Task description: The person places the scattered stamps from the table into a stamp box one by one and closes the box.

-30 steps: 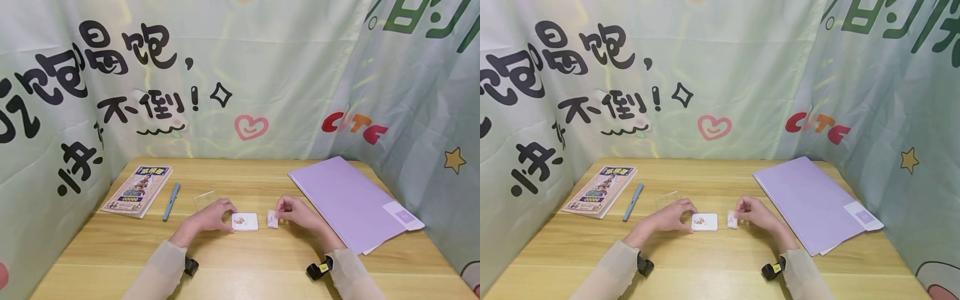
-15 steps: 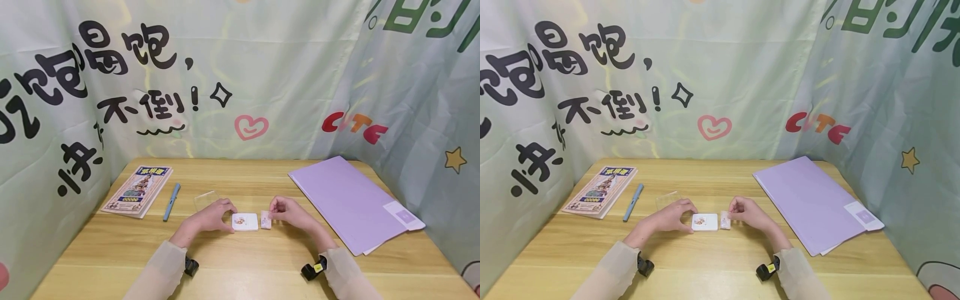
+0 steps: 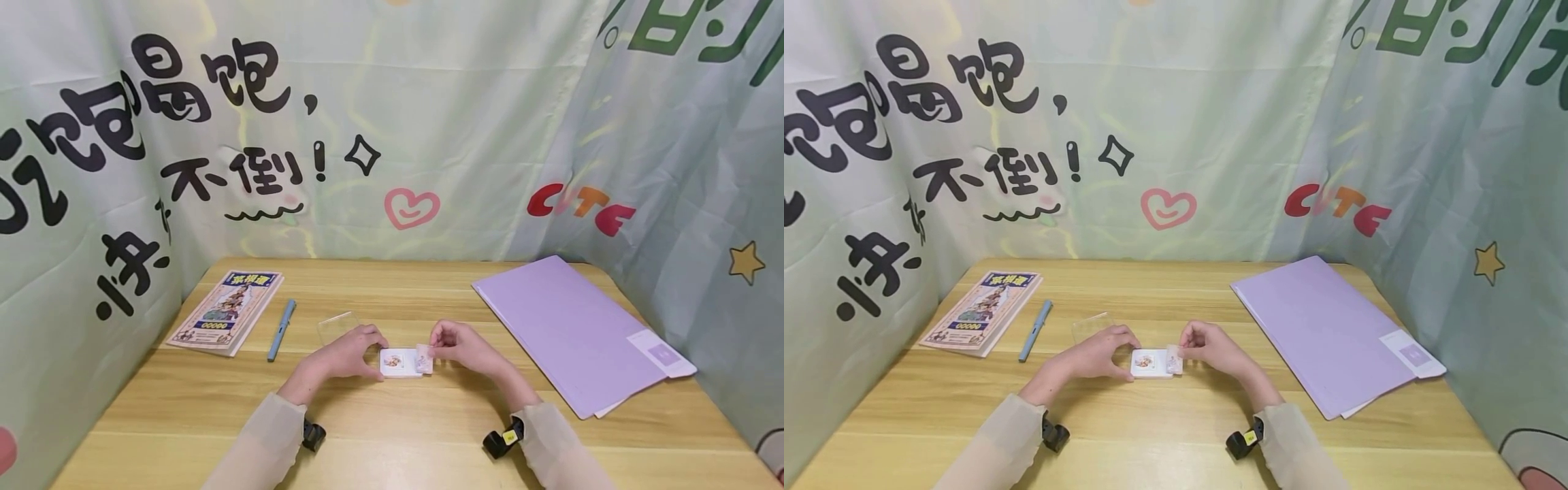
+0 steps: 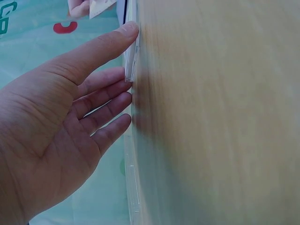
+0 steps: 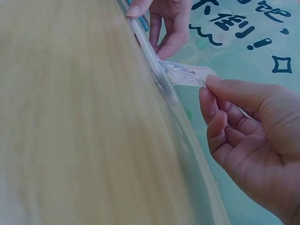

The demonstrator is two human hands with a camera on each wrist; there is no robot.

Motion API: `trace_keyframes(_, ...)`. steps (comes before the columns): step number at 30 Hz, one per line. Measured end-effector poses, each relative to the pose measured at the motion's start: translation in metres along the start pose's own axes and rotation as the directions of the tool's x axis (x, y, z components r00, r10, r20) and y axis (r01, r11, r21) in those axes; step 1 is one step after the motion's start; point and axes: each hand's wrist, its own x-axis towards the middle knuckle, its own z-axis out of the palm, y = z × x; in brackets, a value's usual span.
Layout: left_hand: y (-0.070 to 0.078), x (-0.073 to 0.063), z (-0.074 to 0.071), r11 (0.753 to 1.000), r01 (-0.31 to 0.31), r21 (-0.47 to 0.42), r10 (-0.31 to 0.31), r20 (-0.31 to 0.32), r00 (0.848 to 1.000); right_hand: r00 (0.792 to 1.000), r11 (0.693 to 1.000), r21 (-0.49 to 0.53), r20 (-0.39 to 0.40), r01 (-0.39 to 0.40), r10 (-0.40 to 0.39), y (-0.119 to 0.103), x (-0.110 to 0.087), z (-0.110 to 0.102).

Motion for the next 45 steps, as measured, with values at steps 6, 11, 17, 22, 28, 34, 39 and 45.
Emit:
trace_keyframes(6, 0.000, 0.001, 0.001, 1.000, 0.000, 0.009, 0.000, 0.002, 1.000, 1.000, 1.000, 0.014, 0.010, 0.010, -0.010, -0.004, 0.004, 0.006)
trace_keyframes(11, -0.001, 0.001, 0.001, 1.000, 0.002, 0.014, -0.002, 0.000, 1.000, 1.000, 1.000, 0.005, 0.015, 0.020, -0.020, -0.006, 0.007, 0.008)
trace_keyframes(17, -0.001, 0.001, 0.000, 1.000, 0.011, 0.009, -0.011, 0.003, 1.000, 1.000, 1.000, 0.010, 0.025, 0.017, -0.017, -0.007, 0.010, 0.011)
trace_keyframes(22, -0.001, 0.002, 0.000, 1.000, 0.009, 0.012, -0.009, 0.004, 1.000, 1.000, 1.000, 0.014, 0.027, 0.015, -0.015, -0.006, 0.010, 0.012)
trace_keyframes(28, -0.002, 0.002, 0.001, 1.000, 0.002, 0.016, -0.002, 0.006, 1.000, 1.000, 1.000, -0.017, 0.014, 0.005, -0.005, -0.003, 0.012, 0.013)
trace_keyframes(34, -0.002, 0.002, 0.001, 1.000, 0.001, 0.010, -0.001, 0.007, 1.000, 1.000, 0.999, -0.047, -0.002, 0.009, -0.009, 0.000, 0.014, 0.014)
trace_keyframes(39, -0.002, 0.002, 0.001, 1.000, 0.003, 0.010, -0.003, 0.008, 1.000, 1.000, 0.999, -0.052, -0.016, 0.003, -0.003, -0.002, 0.015, 0.016)
trace_keyframes(45, -0.003, 0.002, 0.001, 1.000, -0.002, 0.014, 0.001, 0.006, 1.000, 1.000, 0.999, -0.045, -0.023, 0.000, -0.001, -0.002, 0.015, 0.018)
